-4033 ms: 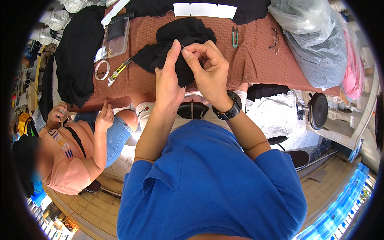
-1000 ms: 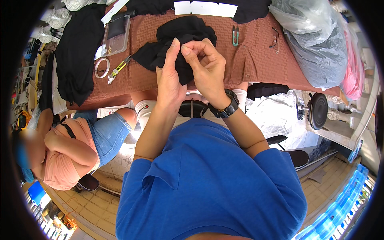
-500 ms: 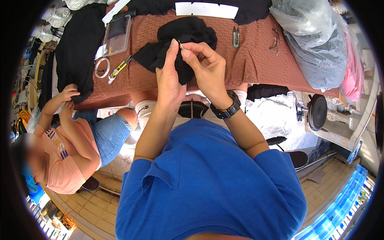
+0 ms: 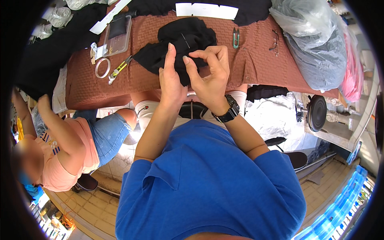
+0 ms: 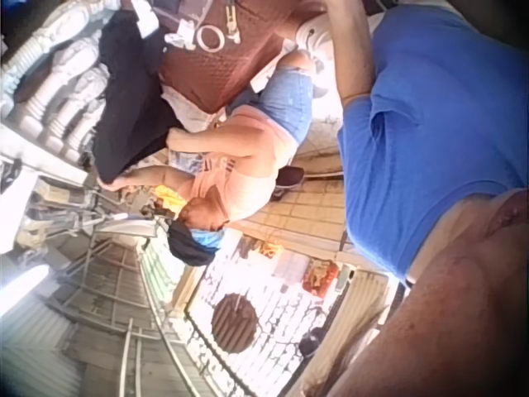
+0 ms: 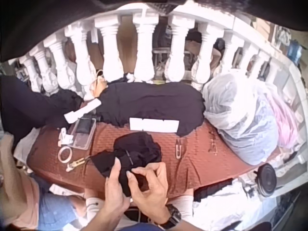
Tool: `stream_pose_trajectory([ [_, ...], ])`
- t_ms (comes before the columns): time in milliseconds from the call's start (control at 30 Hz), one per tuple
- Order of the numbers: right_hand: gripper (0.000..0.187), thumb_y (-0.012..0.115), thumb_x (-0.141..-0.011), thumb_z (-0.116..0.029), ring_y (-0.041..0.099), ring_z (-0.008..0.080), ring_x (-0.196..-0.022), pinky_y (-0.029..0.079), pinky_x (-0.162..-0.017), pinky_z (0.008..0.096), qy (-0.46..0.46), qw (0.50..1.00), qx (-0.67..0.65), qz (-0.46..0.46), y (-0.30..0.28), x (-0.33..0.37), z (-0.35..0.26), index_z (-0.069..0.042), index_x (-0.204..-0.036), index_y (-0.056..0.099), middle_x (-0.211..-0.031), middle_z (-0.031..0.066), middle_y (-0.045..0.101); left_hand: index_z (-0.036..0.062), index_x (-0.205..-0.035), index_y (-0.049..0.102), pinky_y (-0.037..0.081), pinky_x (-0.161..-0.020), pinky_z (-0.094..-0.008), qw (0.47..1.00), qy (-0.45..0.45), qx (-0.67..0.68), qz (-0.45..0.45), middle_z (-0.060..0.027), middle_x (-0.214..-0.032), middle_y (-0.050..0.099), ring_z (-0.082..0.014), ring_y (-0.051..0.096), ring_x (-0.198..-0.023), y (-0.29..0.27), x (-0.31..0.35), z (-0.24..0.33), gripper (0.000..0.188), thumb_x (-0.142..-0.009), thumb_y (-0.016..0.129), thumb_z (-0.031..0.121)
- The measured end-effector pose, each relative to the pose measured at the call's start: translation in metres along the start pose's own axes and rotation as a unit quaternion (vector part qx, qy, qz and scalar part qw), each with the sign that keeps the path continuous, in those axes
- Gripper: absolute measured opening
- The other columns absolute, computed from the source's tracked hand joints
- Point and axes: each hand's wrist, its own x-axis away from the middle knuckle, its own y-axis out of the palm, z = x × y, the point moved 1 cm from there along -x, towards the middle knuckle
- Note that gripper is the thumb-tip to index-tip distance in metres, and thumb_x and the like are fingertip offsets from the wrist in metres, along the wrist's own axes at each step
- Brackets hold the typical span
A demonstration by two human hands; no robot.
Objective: The person places a white tag onto a black garment and secures it by sewing it on with a needle and thread.
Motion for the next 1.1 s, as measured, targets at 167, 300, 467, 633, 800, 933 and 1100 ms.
stream_pose_trajectory([
  [167,0.017,0.081,-0.076,-0.009,0.052,0.0239,-0.084,0.042,-0.072,0.0373,-0.008,0.999,0.045,0.014,0.004,0.001,0.005,-0.003,-0.089,0.074,-0.087,0.0068,0.051,0.0044,-0.119,0.063,0.051,-0.089,-0.0288,1.0,0.011,0.009,0.002,-0.0028,-0.112,0.067,-0.012,0.063,-0.102,-0.008,-0.003,-0.01,0.038,-0.106,0.049,0.037],
  [300,0.015,0.082,-0.077,-0.01,0.053,0.0223,-0.081,0.043,-0.069,0.0349,0.044,0.999,0.018,0.015,0.008,0.0,0.01,-0.003,-0.087,0.074,-0.085,0.0063,0.052,0.0044,-0.117,0.064,0.051,-0.089,-0.0288,0.999,0.041,-0.013,0.021,-0.003,-0.11,0.067,-0.0118,0.063,-0.101,-0.007,-0.004,-0.014,0.036,-0.106,0.05,0.036],
  [467,0.011,0.08,-0.081,-0.011,0.053,0.0177,-0.078,0.044,-0.066,0.0308,0.141,0.987,-0.073,-0.027,0.009,0.003,0.013,-0.003,-0.086,0.074,-0.086,0.0056,0.053,0.005,-0.115,0.065,0.051,-0.088,-0.0294,0.999,0.035,-0.007,0.003,-0.0032,-0.109,0.068,-0.0123,0.064,-0.099,-0.007,-0.002,-0.013,0.035,-0.106,0.05,0.035],
  [633,0.011,0.077,-0.085,-0.01,0.053,0.0134,-0.078,0.045,-0.068,0.0276,0.155,0.977,-0.135,-0.048,0.001,-0.001,0.004,-0.001,-0.087,0.071,-0.087,0.0043,0.055,0.0052,-0.116,0.064,0.053,-0.087,-0.0295,0.998,0.05,-0.017,0.042,-0.0036,-0.107,0.068,-0.0128,0.065,-0.098,-0.008,-0.003,-0.014,0.031,-0.104,0.054,0.032],
  [800,0.013,0.072,-0.091,-0.01,0.057,0.0106,-0.076,0.047,-0.069,0.0256,0.199,0.953,-0.215,-0.073,-0.005,-0.017,0.021,0.001,-0.092,0.064,-0.084,0.0043,0.061,0.0011,-0.116,0.064,0.055,-0.086,-0.0284,0.994,0.075,-0.009,0.078,-0.006,-0.11,0.07,-0.0133,0.068,-0.095,-0.002,-0.003,-0.013,0.029,-0.101,0.062,0.026],
  [933,0.014,0.072,-0.092,-0.012,0.06,0.0098,-0.073,0.048,-0.067,0.0259,0.174,0.959,-0.168,-0.149,-0.018,-0.037,0.029,0.0,-0.094,0.065,-0.08,0.0034,0.067,-0.0061,-0.113,0.069,0.055,-0.086,-0.0267,0.992,0.112,-0.04,0.048,-0.0096,-0.11,0.071,-0.013,0.068,-0.094,-0.005,-0.002,-0.013,0.03,-0.094,0.072,0.016],
  [1100,0.012,0.069,-0.091,-0.008,0.064,0.0204,-0.072,0.05,-0.068,0.0323,0.069,0.962,-0.046,-0.26,-0.034,-0.061,0.019,0.001,-0.097,0.067,-0.086,0.0111,0.069,-0.0058,-0.106,0.073,0.054,-0.085,-0.025,0.985,0.137,-0.107,0.022,-0.0093,-0.103,0.073,-0.0119,0.068,-0.092,-0.009,-0.003,-0.011,0.022,-0.088,0.077,0.007],
])
